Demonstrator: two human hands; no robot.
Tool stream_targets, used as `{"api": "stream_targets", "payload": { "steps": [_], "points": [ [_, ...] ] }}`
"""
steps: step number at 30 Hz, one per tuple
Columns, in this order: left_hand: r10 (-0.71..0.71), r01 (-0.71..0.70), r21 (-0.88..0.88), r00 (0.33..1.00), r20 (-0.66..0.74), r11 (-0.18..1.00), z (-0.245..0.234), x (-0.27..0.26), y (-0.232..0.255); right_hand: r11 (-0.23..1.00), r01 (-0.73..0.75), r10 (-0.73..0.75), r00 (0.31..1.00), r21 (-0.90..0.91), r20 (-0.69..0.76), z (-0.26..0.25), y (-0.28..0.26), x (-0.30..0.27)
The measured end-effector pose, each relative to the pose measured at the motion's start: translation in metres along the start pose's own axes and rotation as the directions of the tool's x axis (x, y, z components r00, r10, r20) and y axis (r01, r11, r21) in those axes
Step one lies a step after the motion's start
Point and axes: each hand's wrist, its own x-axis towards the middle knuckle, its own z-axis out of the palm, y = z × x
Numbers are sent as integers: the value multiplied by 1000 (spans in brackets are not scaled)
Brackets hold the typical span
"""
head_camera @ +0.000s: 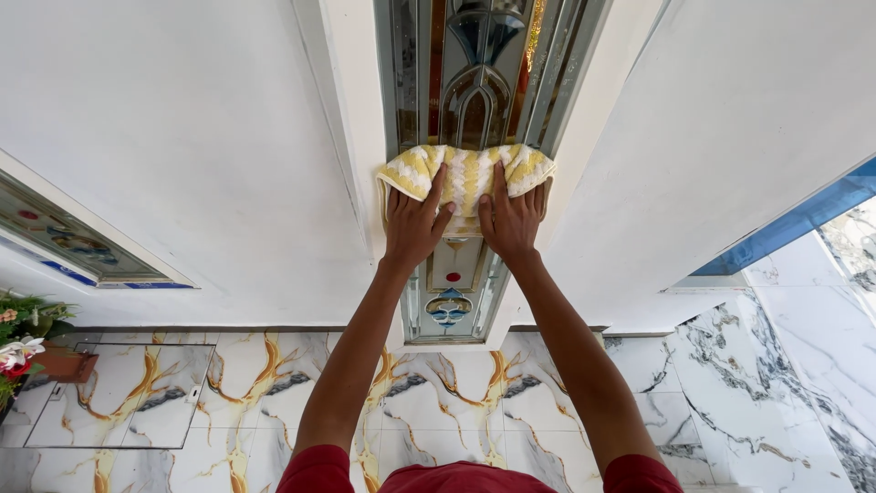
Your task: Wiping the glass and frame of a front door with a cloth.
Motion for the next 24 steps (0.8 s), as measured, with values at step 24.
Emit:
{"api": "stream_targets", "payload": {
  "steps": [24],
  "points": [
    [161,-142,92,955,-249,986,-59,176,18,982,72,-115,961,-173,-252,-51,-5,187]
  ]
}}
